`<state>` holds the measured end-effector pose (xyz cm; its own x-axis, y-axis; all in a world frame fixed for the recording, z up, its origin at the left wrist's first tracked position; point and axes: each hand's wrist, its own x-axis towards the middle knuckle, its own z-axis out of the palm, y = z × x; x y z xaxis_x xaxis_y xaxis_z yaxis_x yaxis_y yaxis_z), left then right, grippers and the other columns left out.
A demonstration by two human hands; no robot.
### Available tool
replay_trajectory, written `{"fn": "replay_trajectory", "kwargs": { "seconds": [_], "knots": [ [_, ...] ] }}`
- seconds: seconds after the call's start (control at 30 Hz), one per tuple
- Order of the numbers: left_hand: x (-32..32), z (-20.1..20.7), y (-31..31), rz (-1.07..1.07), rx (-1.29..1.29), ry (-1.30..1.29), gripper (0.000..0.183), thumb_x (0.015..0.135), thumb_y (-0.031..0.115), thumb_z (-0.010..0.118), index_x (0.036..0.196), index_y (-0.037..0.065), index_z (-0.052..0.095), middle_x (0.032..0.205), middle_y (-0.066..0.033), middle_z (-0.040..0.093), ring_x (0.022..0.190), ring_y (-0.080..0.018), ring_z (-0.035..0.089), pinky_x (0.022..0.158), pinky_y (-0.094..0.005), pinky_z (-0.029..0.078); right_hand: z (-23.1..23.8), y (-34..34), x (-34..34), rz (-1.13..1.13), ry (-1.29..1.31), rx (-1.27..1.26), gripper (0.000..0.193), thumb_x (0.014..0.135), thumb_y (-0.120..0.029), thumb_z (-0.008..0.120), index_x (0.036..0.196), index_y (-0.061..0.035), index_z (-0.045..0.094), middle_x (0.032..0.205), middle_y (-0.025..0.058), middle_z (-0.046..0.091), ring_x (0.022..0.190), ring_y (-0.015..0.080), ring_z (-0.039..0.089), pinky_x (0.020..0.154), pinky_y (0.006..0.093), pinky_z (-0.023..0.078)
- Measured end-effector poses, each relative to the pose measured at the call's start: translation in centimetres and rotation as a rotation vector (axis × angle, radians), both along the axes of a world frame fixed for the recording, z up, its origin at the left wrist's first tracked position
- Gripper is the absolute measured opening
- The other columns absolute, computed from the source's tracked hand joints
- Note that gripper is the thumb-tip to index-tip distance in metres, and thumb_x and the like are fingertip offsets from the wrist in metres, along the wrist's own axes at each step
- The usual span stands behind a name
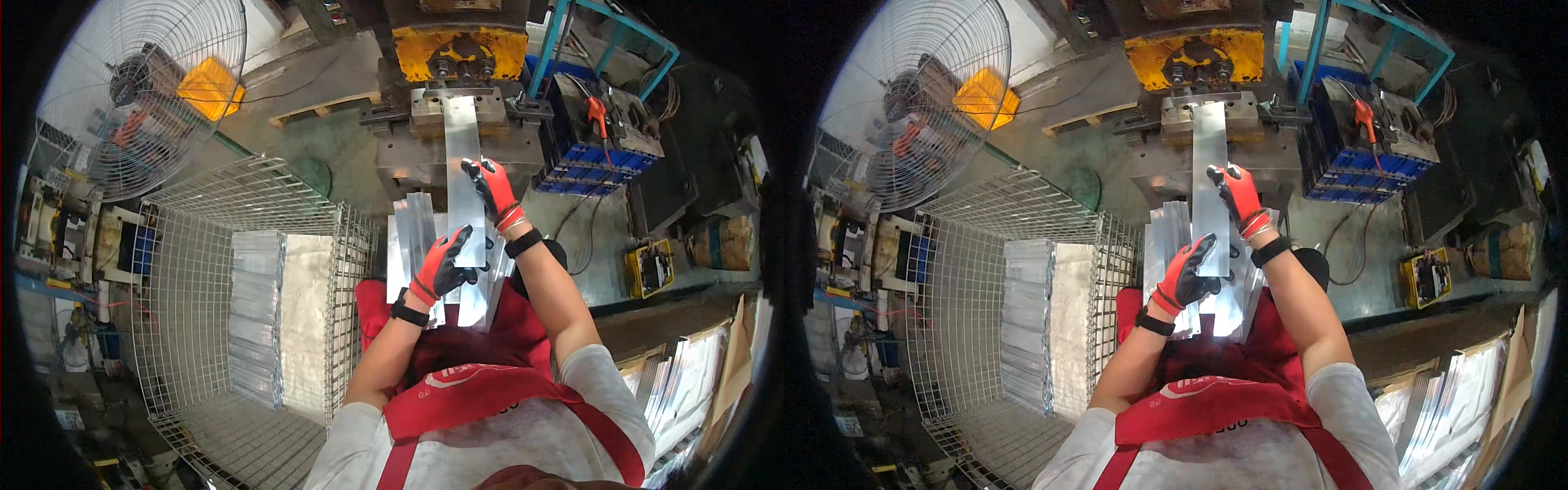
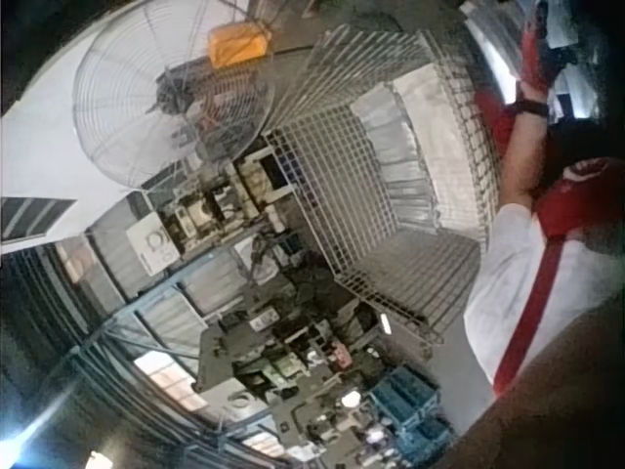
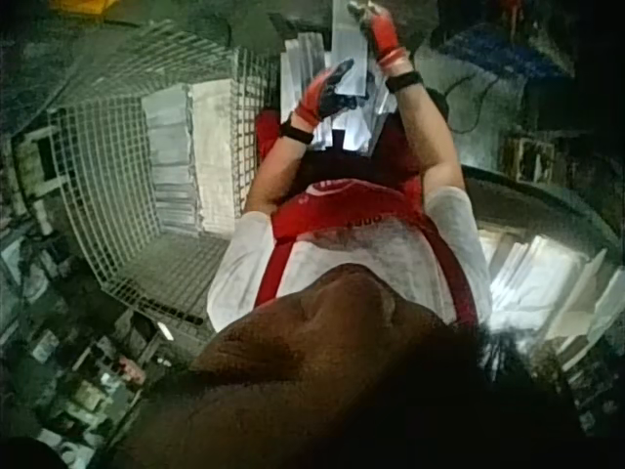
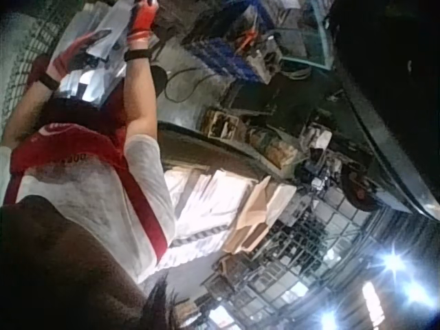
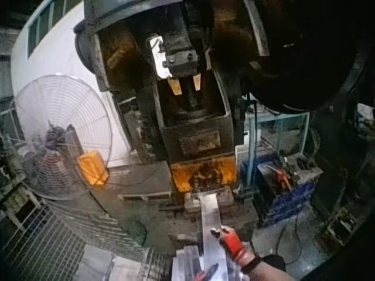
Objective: Manually inspect and stack metal parts before or after machine processing in an industrial fabrication setting.
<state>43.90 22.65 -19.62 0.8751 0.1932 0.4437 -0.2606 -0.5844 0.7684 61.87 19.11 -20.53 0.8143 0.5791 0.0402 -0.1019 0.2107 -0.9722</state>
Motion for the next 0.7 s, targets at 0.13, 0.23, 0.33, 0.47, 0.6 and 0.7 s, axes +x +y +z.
{"fn": "replay_trajectory", "kwargs": {
  "seconds": [0.13, 0.23, 0.33, 0.47, 0.6, 0.7],
  "knots": [
    [1.6, 1.1, -0.4, -0.232, -1.451, 0.516, 0.033, 0.08, 0.022, 0.055, 0.103, -0.001, 0.049, 0.088, -0.0088, 0.057, 0.063, -0.0171, 0.058, 0.052, -0.0259, 0.047, 0.5, -0.5, 0.6, 0.055, 0.036, 0.011, 0.025, 0.076, -0.027, 0.058, 0.061, -0.0115, 0.046, 0.059, -0.0095, 0.036, 0.054, 0.0027, 0.034, 0.048, 0.0201, 0.028],
    [1.6, 2.2, -1.2, -0.162, -1.137, 0.407, 0.024, 0.087, 0.021, 0.042, 0.097, 0.001, 0.051, 0.079, -0.0057, 0.056, 0.054, -0.0121, 0.056, 0.042, -0.024, 0.044, 0.4, -0.5, 0.7, 0.018, -0.108, -0.004, 0.018, 0.077, -0.024, 0.058, 0.075, -0.006, 0.056, 0.065, -0.0079, 0.045, 0.059, 0.0036, 0.039, 0.052, 0.0203, 0.032],
    [1.5, 1.7, -0.9, -0.152, -1.014, 0.407, 0.02, 0.084, 0.016, 0.046, 0.097, 0.002, 0.051, 0.077, -0.0057, 0.054, 0.054, -0.0128, 0.056, 0.042, -0.0247, 0.045, 0.1, -0.4, 0.2, 0.034, 0.001, 0.046, 0.022, 0.078, -0.023, 0.057, 0.087, -0.0035, 0.061, 0.069, -0.0068, 0.049, 0.061, 0.0036, 0.04, 0.054, 0.0196, 0.033],
    [1.7, 1.5, -1.5, 0.009, -1.099, 0.385, 0.021, 0.078, 0.015, 0.053, 0.095, 0.002, 0.05, 0.074, -0.0064, 0.053, 0.051, -0.0148, 0.055, 0.04, -0.0244, 0.043, -1.8, -0.6, -0.1, 0.011, 0.112, 0.08, 0.025, 0.079, -0.022, 0.056, 0.092, -0.0018, 0.06, 0.07, -0.0063, 0.051, 0.062, 0.0027, 0.042, 0.053, 0.0192, 0.034],
    [2.0, 1.0, -1.8, 0.083, -1.239, 0.366, 0.036, 0.078, 0.039, 0.054, 0.092, 0.006, 0.051, 0.06, -0.0089, 0.054, 0.035, -0.0184, 0.049, 0.029, -0.0239, 0.033, -0.2, -1.2, -0.1, 0.057, -0.052, -0.082, 0.018, 0.079, -0.021, 0.057, 0.072, -0.0051, 0.059, 0.065, -0.0066, 0.049, 0.056, 0.0023, 0.04, 0.048, 0.0198, 0.032],
    [1.7, 1.1, -1.1, -0.066, -1.235, 0.408, 0.038, 0.07, 0.027, 0.059, 0.099, 0.004, 0.049, 0.067, -0.0088, 0.054, 0.047, -0.0176, 0.051, 0.037, -0.0249, 0.037, 0.5, -0.6, -0.7, -0.007, 0.011, -0.038, 0.023, 0.078, -0.021, 0.058, 0.06, -0.0082, 0.052, 0.06, -0.0081, 0.043, 0.053, 0.002, 0.036, 0.046, 0.0198, 0.029]
  ]
}}
